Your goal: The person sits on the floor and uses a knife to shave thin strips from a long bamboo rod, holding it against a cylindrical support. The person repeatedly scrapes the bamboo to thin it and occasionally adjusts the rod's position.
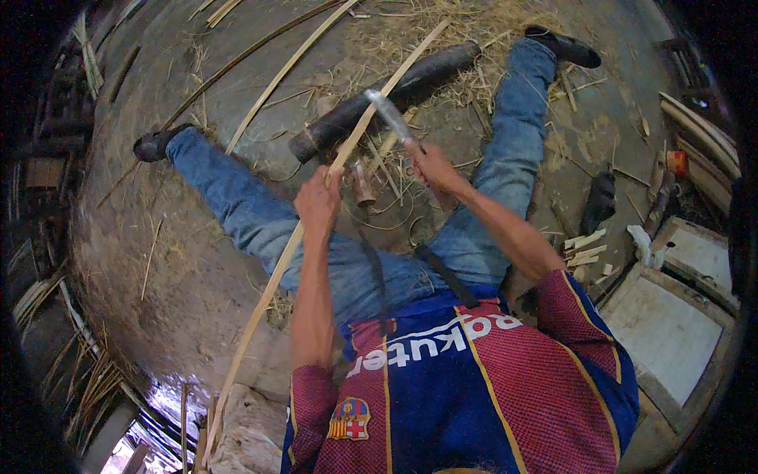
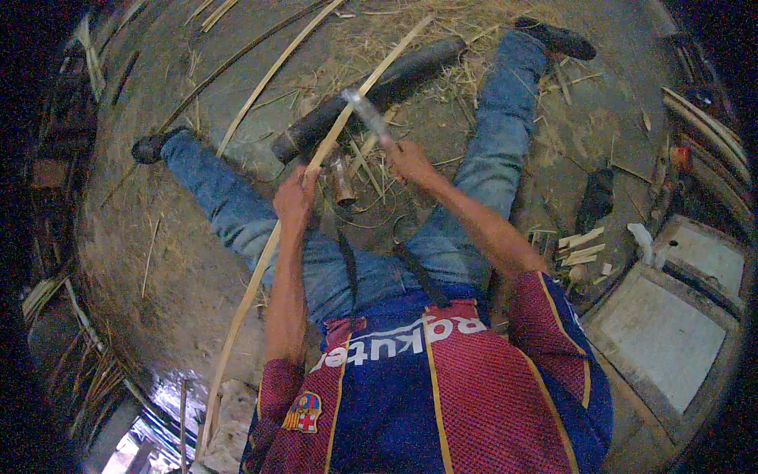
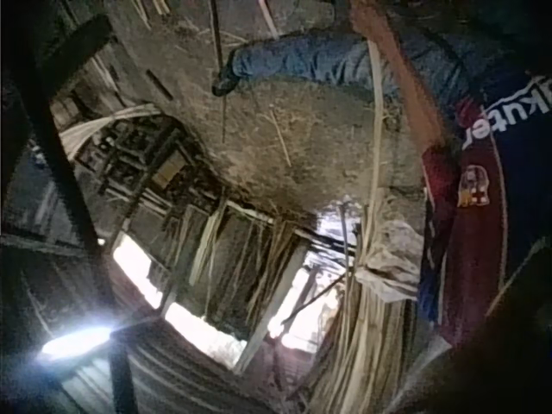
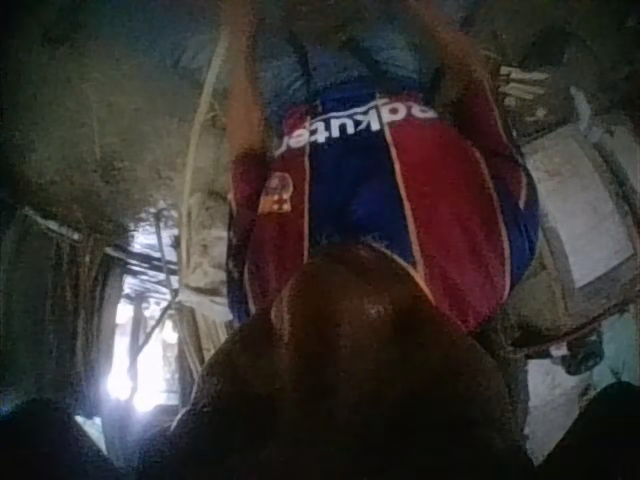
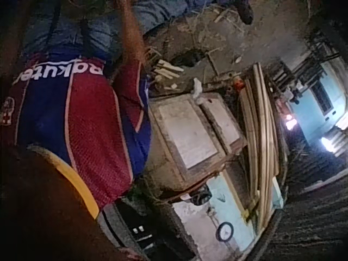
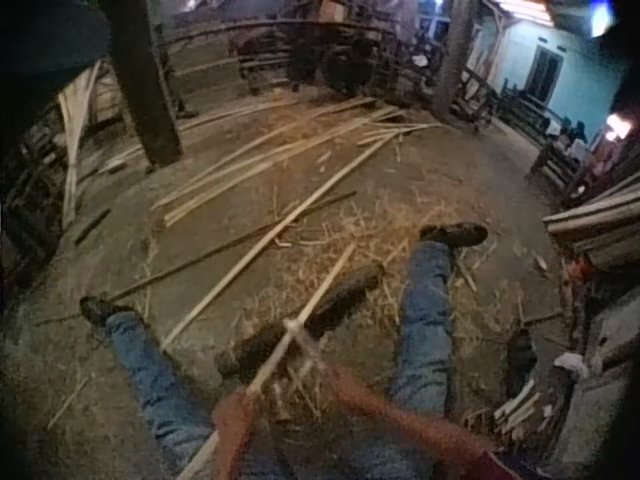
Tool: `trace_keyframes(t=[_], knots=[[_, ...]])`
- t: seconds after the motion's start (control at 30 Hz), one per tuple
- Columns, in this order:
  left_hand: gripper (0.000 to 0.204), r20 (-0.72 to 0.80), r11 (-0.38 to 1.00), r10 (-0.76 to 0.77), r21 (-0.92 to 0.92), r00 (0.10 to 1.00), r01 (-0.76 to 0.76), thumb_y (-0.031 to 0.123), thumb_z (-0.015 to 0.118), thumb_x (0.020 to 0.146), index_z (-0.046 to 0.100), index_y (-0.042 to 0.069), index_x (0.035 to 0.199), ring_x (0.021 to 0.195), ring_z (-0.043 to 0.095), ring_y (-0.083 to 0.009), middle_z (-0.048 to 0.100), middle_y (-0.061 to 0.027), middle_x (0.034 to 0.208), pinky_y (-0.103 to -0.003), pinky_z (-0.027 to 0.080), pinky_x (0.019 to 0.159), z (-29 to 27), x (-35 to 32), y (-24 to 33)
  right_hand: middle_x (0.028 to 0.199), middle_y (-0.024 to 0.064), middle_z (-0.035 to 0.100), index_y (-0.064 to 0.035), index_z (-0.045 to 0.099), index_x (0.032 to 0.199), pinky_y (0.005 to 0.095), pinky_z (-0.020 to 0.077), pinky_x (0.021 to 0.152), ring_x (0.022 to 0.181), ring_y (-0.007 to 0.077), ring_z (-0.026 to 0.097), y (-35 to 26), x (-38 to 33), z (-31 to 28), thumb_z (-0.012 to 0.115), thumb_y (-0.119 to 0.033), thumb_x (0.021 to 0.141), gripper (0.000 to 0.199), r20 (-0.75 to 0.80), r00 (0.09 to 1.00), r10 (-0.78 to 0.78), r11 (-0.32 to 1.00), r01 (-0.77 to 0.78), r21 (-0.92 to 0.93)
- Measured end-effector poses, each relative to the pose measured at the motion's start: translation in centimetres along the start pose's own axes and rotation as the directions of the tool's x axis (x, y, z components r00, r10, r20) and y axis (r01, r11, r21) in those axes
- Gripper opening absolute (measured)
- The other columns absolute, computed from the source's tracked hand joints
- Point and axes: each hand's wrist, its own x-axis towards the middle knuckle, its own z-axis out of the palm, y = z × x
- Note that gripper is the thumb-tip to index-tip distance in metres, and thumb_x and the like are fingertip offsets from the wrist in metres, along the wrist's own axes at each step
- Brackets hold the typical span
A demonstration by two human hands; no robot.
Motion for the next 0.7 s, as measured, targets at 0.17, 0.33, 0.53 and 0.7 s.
trace_keyframes(t=[0.17, 0.33, 0.53, 0.7], knots=[[0.039, 0.022, 0.998, -0.059, 0.026, 0.998, 0.058, 0.049, 0.063, 0.091, 0.069, 0.015, 0.109, 0.084, 0.066, -0.043, 0.07, -0.0215, 0.085, -0.051, 0.051, 0.073, 0.0, 0.0, 0.1, 0.058, 0.0047, 0.055, -0.0039, 0.059, 0.076, 0.0339, 0.0443, 0.042, 0.045, 0.015, 0.053, -0.6, -0.5, 0.3, 0.047, -0.062, 0.098, 0.063, 0.065, 0.991, -0.114, 0.965, 0.126, -0.23], [0.034, -0.047, 0.988, 0.037, -0.15, 0.998, -0.044, 0.043, 0.068, 0.088, 0.072, 0.016, 0.109, 0.087, 0.066, -0.0419, 0.07, -0.02, 0.088, -0.049, 0.051, 0.074, -0.2, 0.1, -0.4, 0.055, 0.0032, 0.052, -0.0043, 0.057, 0.073, 0.0322, 0.0425, 0.039, 0.041, 0.0143, 0.051, -0.3, 0.7, -1.1, 0.048, -0.064, 0.096, 0.064, -0.075, 0.996, -0.048, 0.995, 0.041, -0.092], [0.033, -0.053, 0.979, 0.059, -0.193, 0.997, -0.068, 0.039, 0.067, 0.089, 0.072, 0.013, 0.109, 0.085, 0.066, -0.0417, 0.07, -0.0205, 0.09, -0.049, 0.052, 0.074, 0.1, 0.0, -0.7, 0.056, 0.0025, 0.051, -0.0035, 0.057, 0.076, 0.0307, 0.0413, 0.038, 0.041, 0.0135, 0.05, -0.6, -0.7, -0.5, 0.049, -0.061, 0.097, 0.062, 0.001, 0.999, -0.049, 0.998, 0.049, -0.037], [0.033, 0.03, 0.995, 0.046, -0.094, 0.998, -0.043, 0.038, 0.068, 0.089, 0.071, 0.01, 0.108, 0.085, 0.066, -0.0416, 0.07, -0.0202, 0.09, -0.049, 0.052, 0.073, -0.5, 0.4, 0.3, 0.06, 0.006, 0.056, -0.0056, 0.063, 0.082, 0.0387, 0.0477, 0.051, 0.051, 0.0193, 0.057, -0.5, -1.0, -0.3, 0.046, -0.06, 0.098, 0.06, 0.035, 0.999, -0.024, 0.981, 0.031, -0.193]])
